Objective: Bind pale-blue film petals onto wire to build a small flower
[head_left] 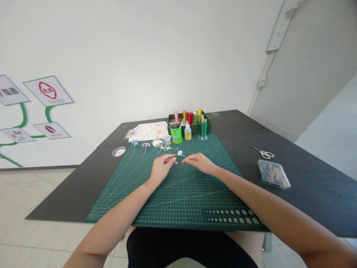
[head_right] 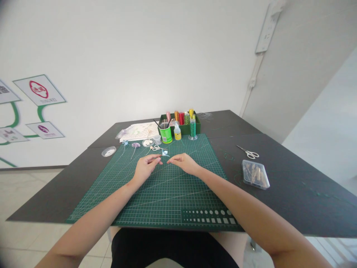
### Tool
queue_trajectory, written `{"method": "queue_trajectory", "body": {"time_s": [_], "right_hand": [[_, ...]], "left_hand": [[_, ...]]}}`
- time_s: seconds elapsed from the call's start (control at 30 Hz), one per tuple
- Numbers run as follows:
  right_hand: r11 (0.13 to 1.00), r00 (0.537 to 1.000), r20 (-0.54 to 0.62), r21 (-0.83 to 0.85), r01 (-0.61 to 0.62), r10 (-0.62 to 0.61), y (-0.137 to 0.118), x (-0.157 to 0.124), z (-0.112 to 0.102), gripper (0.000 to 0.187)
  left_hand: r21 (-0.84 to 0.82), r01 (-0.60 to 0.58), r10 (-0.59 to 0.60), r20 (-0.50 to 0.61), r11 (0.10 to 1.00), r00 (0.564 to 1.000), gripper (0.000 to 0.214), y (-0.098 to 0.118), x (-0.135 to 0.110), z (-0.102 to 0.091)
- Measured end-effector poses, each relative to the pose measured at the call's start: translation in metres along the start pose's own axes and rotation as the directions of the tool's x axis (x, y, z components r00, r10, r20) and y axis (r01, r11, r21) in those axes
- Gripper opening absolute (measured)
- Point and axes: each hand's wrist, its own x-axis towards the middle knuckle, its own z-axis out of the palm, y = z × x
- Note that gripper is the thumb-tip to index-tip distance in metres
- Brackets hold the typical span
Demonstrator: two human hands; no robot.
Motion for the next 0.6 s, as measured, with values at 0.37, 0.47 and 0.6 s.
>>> {"method": "queue_trajectory", "body": {"time_s": [0.37, 0.47, 0.6], "right_hand": [[0.836, 0.961, -0.171, 0.540, -0.095, 0.219, 0.011, -0.001, -0.013, 0.033], [0.845, 0.920, -0.288, 0.530, -0.076, 0.264, 0.014, 0.001, -0.015, 0.030], [0.883, 0.874, -0.405, 0.467, -0.054, 0.268, 0.017, 0.002, -0.014, 0.028]], "left_hand": [[-0.303, 0.126, -0.150, -0.059, 0.945, 0.987, 0.045, 0.004, 0.012, -0.014], [-0.311, 0.137, -0.159, -0.047, 0.940, 0.986, 0.045, 0.003, 0.013, -0.015], [-0.312, 0.131, -0.150, -0.037, 0.941, 0.988, 0.042, 0.002, 0.012, -0.014]]}}
